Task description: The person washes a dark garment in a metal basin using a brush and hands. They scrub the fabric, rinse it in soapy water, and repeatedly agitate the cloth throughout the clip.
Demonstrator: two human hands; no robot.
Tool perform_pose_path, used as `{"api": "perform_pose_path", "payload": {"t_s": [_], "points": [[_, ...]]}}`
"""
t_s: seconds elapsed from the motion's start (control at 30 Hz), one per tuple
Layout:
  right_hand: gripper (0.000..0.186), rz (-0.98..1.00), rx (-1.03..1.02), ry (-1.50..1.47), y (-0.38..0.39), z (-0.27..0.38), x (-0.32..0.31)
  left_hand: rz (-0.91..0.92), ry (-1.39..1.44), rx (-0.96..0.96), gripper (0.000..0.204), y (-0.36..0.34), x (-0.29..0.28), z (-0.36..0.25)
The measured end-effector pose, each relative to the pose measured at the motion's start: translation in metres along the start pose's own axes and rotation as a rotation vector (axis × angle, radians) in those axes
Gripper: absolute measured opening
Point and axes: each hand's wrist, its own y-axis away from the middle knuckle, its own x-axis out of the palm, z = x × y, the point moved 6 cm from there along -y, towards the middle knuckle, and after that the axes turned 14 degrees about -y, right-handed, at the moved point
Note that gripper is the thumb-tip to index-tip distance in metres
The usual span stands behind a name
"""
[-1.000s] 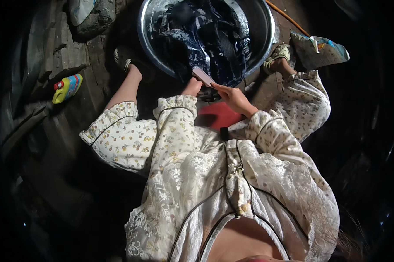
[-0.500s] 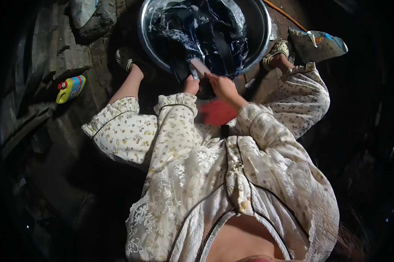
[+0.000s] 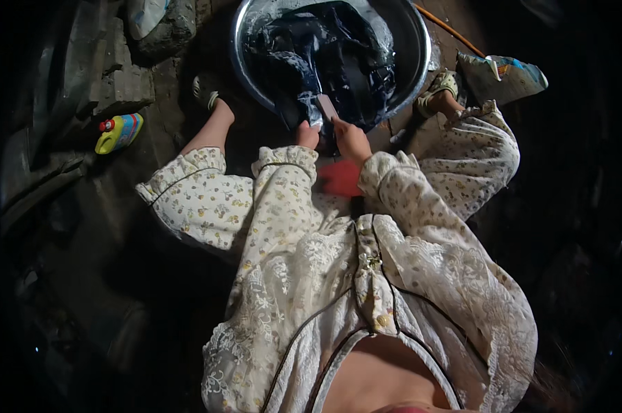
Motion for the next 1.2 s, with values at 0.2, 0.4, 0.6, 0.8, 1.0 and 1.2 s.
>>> {"api": "perform_pose_path", "payload": {"t_s": [0.2, 0.4, 0.6, 0.8, 1.0, 1.2], "points": [[0.032, 0.093, -0.108, -0.083, 0.092, 0.027, -0.024, -0.176, 0.443, -0.355, 0.021, 0.008, 0.001, -0.002], [0.033, -0.088, -0.061, -0.026, 0.038, 0.033, -0.01, 0.043, 0.757, -0.218, 0.018, 0.005, 0.0, -0.013], [0.034, 0.016, -0.097, -0.156, 0.088, 0.037, -0.012, -0.133, 0.722, -0.427, 0.033, 0.022, -0.01, -0.03], [0.028, -0.107, -0.004, -0.127, -0.036, 0.026, 0.005, -0.028, 0.385, -0.346, 0.052, 0.002, -0.003, -0.017], [0.028, -0.045, 0.068, -0.393, -0.02, 0.025, -0.003, 0.481, 1.196, -0.272, 0.046, 0.017, -0.01, -0.084], [0.028, -0.056, -0.078, 0.031, 0.067, 0.039, -0.009, 0.643, 1.387, -0.245, 0.074, -0.004, 0.009, -0.058]]}}
